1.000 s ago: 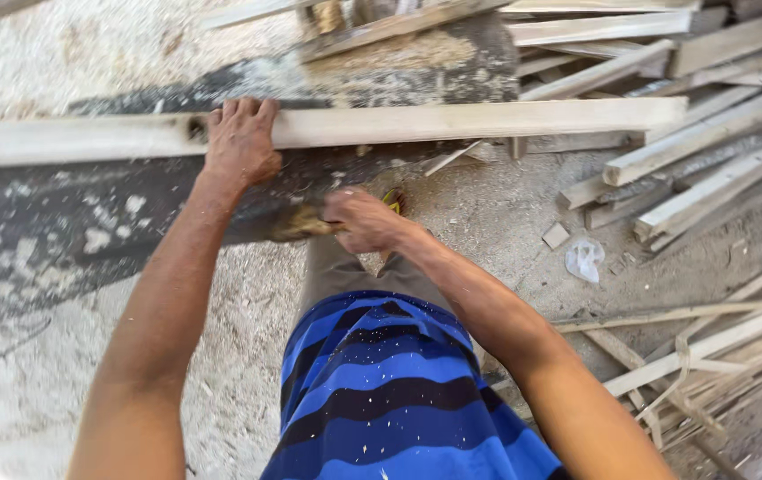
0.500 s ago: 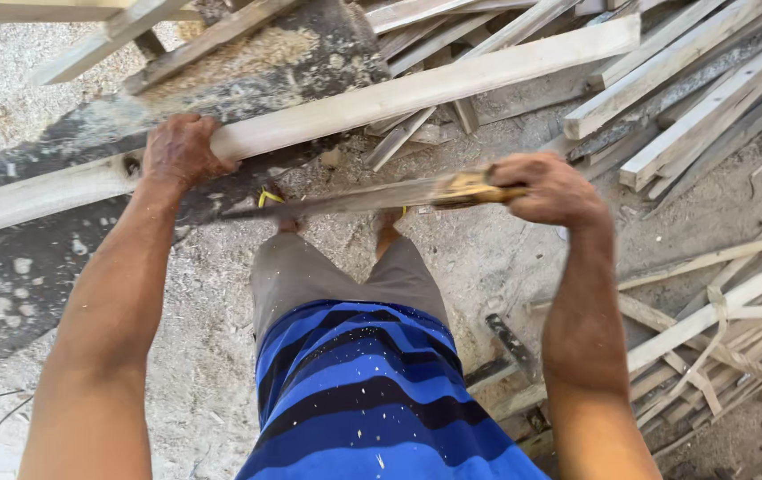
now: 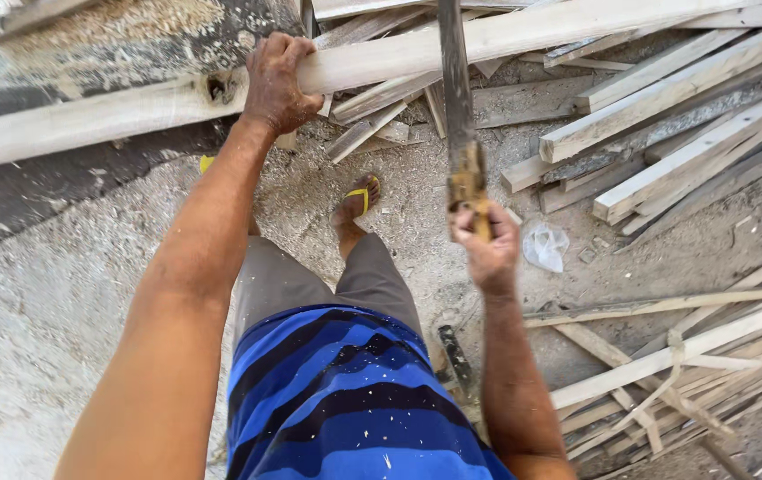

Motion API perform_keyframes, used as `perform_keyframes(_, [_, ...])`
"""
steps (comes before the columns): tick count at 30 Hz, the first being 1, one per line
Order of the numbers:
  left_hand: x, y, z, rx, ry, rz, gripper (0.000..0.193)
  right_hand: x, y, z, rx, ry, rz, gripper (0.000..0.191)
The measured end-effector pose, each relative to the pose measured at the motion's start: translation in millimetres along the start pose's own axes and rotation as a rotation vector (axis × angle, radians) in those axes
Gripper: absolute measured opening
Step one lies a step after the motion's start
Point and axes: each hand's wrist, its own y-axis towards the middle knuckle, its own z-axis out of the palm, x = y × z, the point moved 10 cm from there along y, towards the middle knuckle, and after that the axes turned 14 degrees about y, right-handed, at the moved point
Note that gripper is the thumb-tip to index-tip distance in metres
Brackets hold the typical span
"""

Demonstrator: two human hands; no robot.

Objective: The person selects thin wood strips from a pile and places them on a work surface, measures them with a tape measure, marks them with a pencil, and saws them to length with a hand saw, repeating the measure-mark-cut cycle on successive strips.

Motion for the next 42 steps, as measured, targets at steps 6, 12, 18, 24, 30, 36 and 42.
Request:
perform_keyframes(6, [0.3, 8.3, -3.6, -0.029, 0.001, -0.066, 0.061, -20.2, 25.5, 56.7, 0.005, -0.198, -0.036, 0.017])
perform_keyframes(12, [2.6, 13.2, -0.9, 0.045, 0.06, -0.108, 0.081, 4.7, 41.7, 94.3, 0.176, -0.34, -0.336, 0.02])
perform_keyframes(18, [2.2, 15.1, -2.2, 0.014, 0.134, -0.114, 0.07, 3.3, 57.1, 89.7, 0.149, -0.334, -0.297, 0.026])
perform_keyframes(24, [9.2, 8.2, -6.2, 0.016, 0.084, -0.133, 0.07, 5.1, 74.8, 107.5, 0.071, -0.4, -0.307, 0.032])
perform_keyframes(30, [20.0, 12.4, 2.8, 0.216, 0.076, -0.24, 0.059, 2.0, 74.7, 129.0, 0.004, -0.4, -0.308, 0.058])
perform_keyframes(36, [20.1, 23.1, 12.9, 0.287, 0.018, -0.474, 0.065, -19.0, 76.0, 127.6, -0.031, -0.389, -0.252, 0.057])
perform_keyframes(42, [11.6, 19.4, 16.8, 0.273, 0.079, -0.472, 0.074, -12.6, 75.2, 130.6, 0.015, -0.555, -0.405, 0.048])
